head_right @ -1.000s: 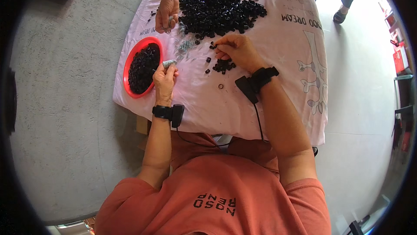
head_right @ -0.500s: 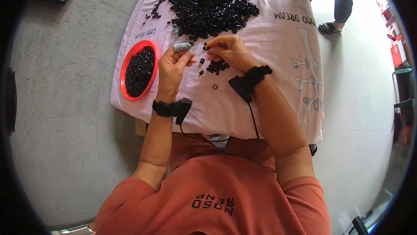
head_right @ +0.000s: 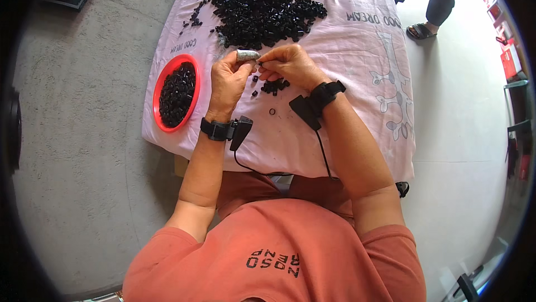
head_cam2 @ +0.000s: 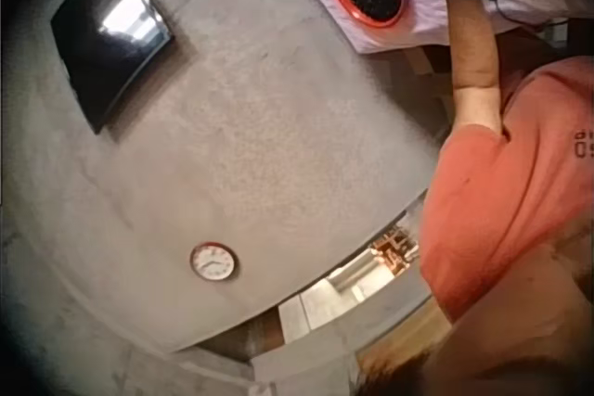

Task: Manually sorting and inspecting small black plastic rings using a metal cylinder tool.

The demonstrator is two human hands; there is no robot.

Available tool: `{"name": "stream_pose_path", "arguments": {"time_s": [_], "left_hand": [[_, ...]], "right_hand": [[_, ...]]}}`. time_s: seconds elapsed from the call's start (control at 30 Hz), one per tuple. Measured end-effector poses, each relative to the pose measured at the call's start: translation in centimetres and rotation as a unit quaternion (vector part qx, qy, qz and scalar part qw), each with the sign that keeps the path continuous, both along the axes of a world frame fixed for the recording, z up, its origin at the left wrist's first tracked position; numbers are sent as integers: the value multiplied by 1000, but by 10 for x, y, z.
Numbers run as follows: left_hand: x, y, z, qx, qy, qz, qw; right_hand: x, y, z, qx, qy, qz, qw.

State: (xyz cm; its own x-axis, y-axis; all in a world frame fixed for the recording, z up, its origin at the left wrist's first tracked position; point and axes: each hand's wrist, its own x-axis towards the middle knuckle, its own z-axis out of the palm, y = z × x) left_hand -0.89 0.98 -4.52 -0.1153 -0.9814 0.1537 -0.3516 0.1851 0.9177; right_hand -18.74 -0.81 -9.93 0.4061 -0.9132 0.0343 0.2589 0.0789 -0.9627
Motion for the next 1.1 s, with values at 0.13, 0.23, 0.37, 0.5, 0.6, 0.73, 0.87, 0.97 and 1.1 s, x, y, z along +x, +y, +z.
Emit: {"name": "stream_pose_path", "arguments": {"time_s": [0.13, 0.23, 0.37, 0.5, 0.6, 0.73, 0.87, 0.97, 1.1], "left_hand": [[0, 0, 0, -36, -12, -1, 999], [-1, 1, 6, -63, -45, 3, 997], [-3, 0, 7, -130, -95, 1, 987], [-3, 1, 11, -179, -172, -14, 969], [-6, 0, 14, -211, -201, -26, 956], [-11, 2, 19, -224, -221, -29, 949], [-13, 3, 20, -231, -224, -35, 946], [-15, 3, 20, -240, -214, -40, 946], [-15, 5, 24, -253, -240, -53, 936]], "right_hand": [[0, 0, -1, 10, -29, 17, 999], [-2, 1, 2, 33, -58, 33, 997], [-4, 3, 6, 42, -60, 33, 997], [-3, 3, 6, 33, -35, 23, 999], [-3, 2, 5, 25, -21, 17, 999], [-3, 4, 7, 21, -12, 11, 1000], [-4, 5, 10, 18, 4, 4, 1000], [-4, 6, 12, 20, -1, -2, 1000], [-3, 7, 13, 14, -5, -8, 1000]]}}
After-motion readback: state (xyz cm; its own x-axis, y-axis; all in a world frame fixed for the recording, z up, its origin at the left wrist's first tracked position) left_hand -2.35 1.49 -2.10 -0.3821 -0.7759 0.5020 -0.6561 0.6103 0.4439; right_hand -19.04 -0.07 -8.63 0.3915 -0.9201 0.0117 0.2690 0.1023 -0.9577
